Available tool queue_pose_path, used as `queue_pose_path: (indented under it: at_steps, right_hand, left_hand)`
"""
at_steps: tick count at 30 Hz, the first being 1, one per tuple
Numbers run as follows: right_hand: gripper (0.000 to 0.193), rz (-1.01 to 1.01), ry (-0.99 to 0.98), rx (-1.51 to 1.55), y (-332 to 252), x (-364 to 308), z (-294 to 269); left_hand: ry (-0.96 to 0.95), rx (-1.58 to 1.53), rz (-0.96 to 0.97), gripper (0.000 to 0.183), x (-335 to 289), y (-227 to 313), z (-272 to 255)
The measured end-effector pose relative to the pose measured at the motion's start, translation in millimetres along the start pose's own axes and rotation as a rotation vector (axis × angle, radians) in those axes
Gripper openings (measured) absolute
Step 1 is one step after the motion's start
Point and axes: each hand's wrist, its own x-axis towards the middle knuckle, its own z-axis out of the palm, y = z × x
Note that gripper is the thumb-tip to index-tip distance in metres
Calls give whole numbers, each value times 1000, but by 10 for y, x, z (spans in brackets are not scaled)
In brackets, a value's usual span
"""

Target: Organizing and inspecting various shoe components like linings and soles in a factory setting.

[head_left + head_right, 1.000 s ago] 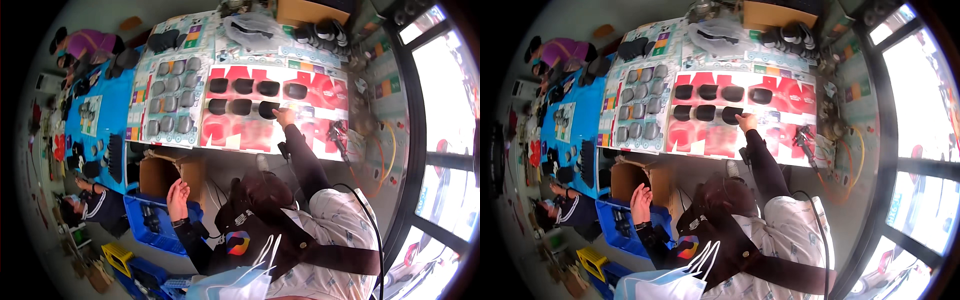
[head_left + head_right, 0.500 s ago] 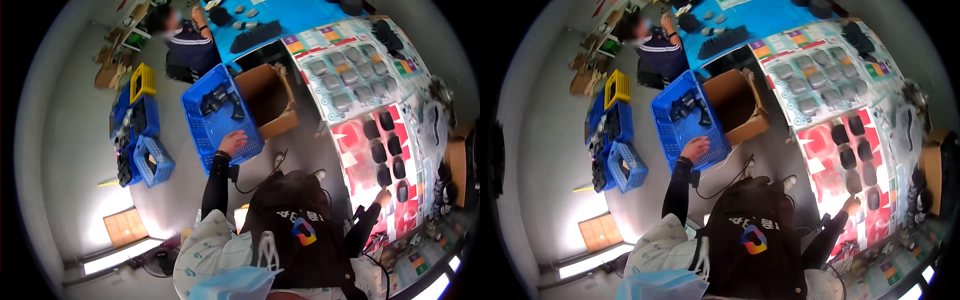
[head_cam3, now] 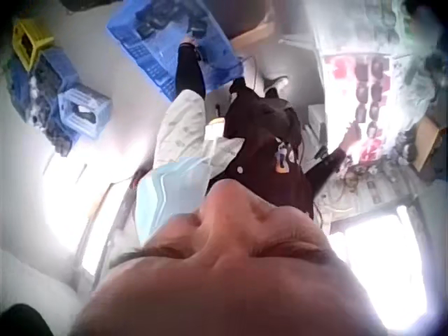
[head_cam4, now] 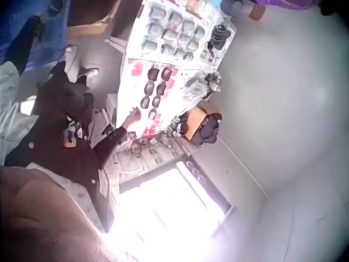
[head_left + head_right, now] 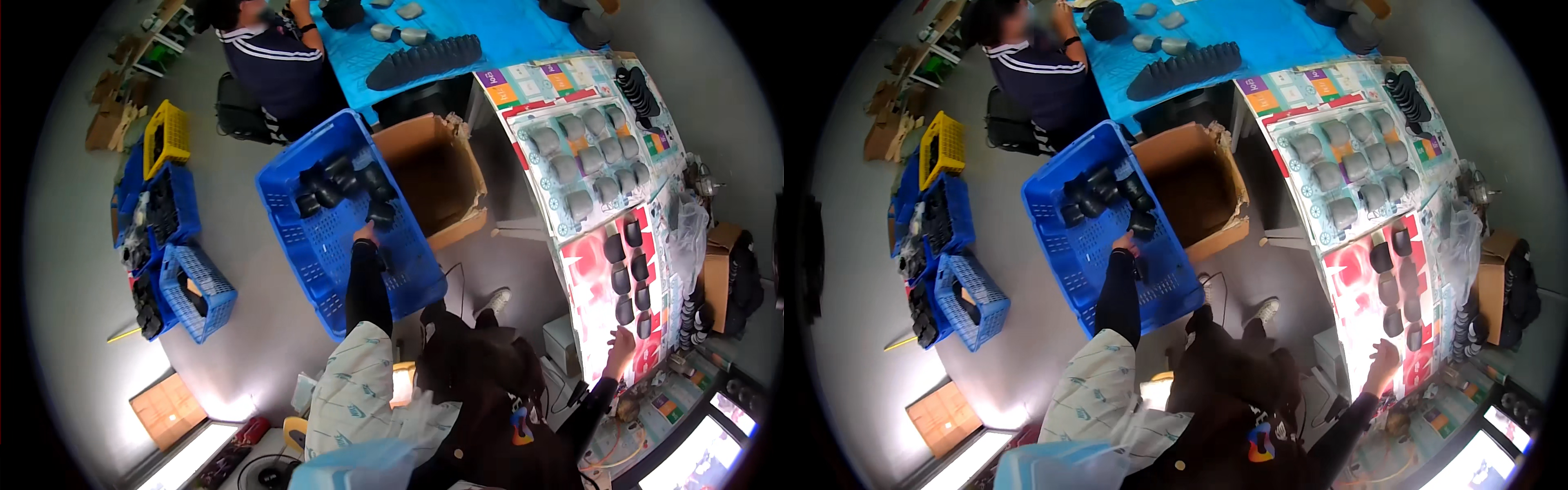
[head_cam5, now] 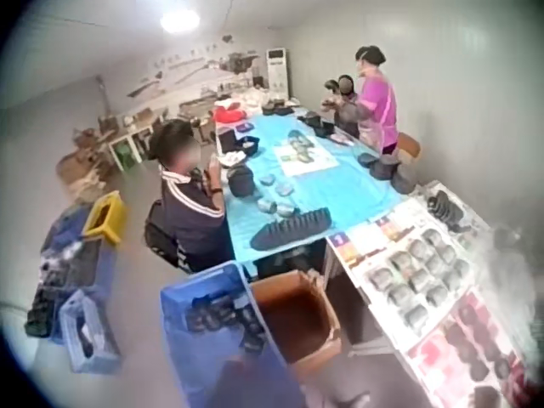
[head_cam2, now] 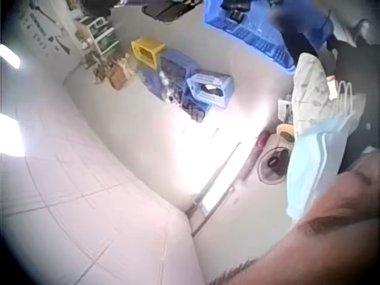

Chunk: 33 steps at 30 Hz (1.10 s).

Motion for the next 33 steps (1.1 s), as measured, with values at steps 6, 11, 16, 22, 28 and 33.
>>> queue_pose_path:
  at_steps: [6, 11, 16, 22, 28, 33]
  right_hand:
    - [22, 58, -88, -5, -332, -414, 267]
    - [18, 150, 55, -130, -759, -626, 36]
    - [16, -2, -62, 77, -685, -514, 462]
    - [14, -4, 23, -88, -746, -703, 263]
    - [15, 38, 8, -52, -797, -813, 235]
    - [15, 4, -49, -56, -850, -810, 313]
  left_hand:
    - [114, 335, 290, 41, 770, 220, -404]
    - [487, 292, 448, 33, 383, 466, 890]
    - [492, 397, 764, 28, 760, 1092, 173]
    - [545, 220, 214, 64, 559, 771, 1135]
    - [227, -85, 259, 66, 616, 776, 606]
    - [-137, -343, 0, 59, 472, 613, 240]
